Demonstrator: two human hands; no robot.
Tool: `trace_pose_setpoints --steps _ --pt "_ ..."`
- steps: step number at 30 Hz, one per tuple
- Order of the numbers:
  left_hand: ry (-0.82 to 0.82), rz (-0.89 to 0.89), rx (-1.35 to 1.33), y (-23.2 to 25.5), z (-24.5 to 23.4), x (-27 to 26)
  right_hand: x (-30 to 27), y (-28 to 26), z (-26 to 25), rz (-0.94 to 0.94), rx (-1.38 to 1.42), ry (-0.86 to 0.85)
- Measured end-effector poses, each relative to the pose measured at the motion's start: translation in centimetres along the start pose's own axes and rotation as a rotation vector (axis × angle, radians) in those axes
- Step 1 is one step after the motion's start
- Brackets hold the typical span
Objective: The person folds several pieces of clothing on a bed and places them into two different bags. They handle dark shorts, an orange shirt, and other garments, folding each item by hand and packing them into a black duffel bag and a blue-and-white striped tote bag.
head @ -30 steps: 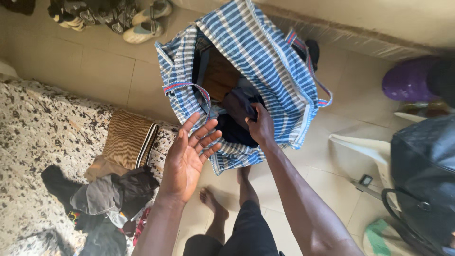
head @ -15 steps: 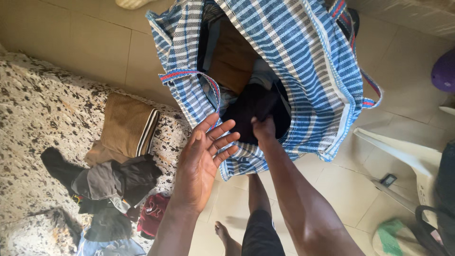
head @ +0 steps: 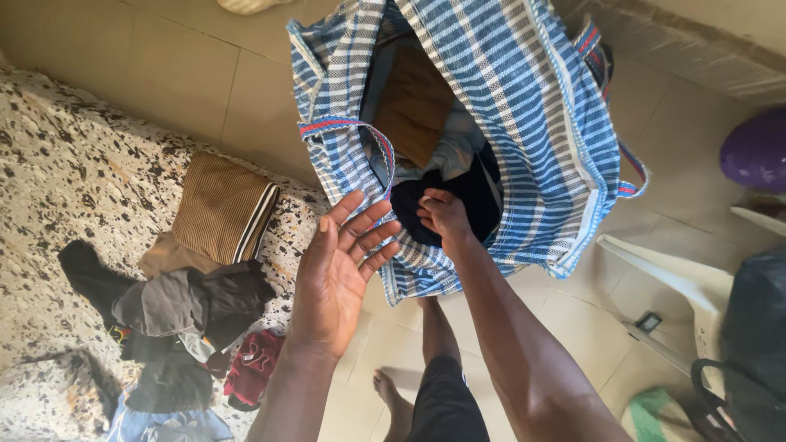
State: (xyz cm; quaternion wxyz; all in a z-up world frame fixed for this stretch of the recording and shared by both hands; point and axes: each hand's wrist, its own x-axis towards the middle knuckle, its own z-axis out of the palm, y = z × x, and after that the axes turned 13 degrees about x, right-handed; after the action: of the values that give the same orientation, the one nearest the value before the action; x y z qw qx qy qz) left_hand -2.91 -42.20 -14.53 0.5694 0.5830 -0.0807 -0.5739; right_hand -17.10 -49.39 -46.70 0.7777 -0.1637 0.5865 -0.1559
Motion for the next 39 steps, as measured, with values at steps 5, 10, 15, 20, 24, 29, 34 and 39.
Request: trace_pose_setpoints --steps 5,10,15,20,24,29,34,39 --pt "0.013 0.024 -0.049 1.0 -0.6 -2.9 -5.1 -4.1 2.3 -0.034 0.174 -0.067" --pt "-0.034 0.092 -0.008 2.6 -2.0 -7.2 -12.0 -6.2 5.1 -0.171 0.105 -0.119" --pt "-0.058 0.158 -0.03 4.3 -4.4 -12.2 -19.8 -7.1 8.4 -0.251 0.146 -0.197" --pt "-0.066 0.203 -0.075 5.0 -7.9 -17.7 -28.4 -6.5 11.3 -0.359 0.132 -0.233" --pt "-0.075 0.249 -0.039 4.7 -10.4 -21.4 -34.9 -4.4 13.1 -0.388 0.106 -0.288" --pt "-0.124 0.302 0.003 4.2 -13.1 -25.2 -41.0 -1.0 16.2 -0.399 0.085 -0.377" --pt "-0.128 0.304 0.065 3.8 -15.7 -29.0 -45.7 2.5 18.6 -0.474 0.024 -0.52" --pt "-0.121 0.376 0.078 3.4 -18.8 -33.2 -49.7 6.2 20.8 -0.445 -0.057 -0.61"
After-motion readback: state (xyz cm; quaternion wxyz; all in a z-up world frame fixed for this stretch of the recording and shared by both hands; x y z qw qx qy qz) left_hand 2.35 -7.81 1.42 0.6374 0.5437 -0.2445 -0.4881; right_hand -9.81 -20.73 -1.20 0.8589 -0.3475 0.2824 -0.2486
